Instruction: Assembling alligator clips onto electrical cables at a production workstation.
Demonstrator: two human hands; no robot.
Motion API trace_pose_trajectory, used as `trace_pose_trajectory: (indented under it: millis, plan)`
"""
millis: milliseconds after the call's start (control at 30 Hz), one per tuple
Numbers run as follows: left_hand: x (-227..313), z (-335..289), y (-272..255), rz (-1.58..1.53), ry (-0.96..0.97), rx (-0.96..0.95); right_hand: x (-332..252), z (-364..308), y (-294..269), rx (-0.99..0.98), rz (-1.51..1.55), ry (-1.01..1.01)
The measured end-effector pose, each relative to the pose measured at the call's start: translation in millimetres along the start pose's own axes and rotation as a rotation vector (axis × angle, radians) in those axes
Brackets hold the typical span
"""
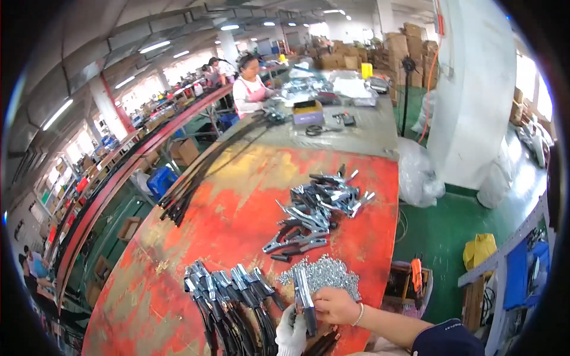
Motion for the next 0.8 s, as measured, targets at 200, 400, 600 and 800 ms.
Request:
trace_pose_trajectory:
  millis: [200, 400, 600, 800]
  plan:
    - [-2.1, 2.7, -16.7, 0.19, 0.126, 0.08, 8.0, -6.7, 8.3, -0.019, 0.09, 0.046]
    - [55.1, 16.1, -87.1, 0.508, 0.164, 0.384, 139.0, -18.1, -46.2, 0.133, -0.391, 0.124]
    - [44.7, 31.6, -143.7, 1.501, -0.295, 0.587, 305.4, -5.9, -102.3, -0.014, -0.861, 0.432]
    - [70.7, -4.6, -88.9, 1.778, -0.219, 0.397, 334.2, 9.5, -98.1, -0.303, -0.914, 0.346]
Point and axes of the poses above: each hand's wrist, its own z-axis towards the middle knuckle, its own y-axis out of the palm, x = y × z, the point moved 8 cm from there along z, towards the middle knuckle
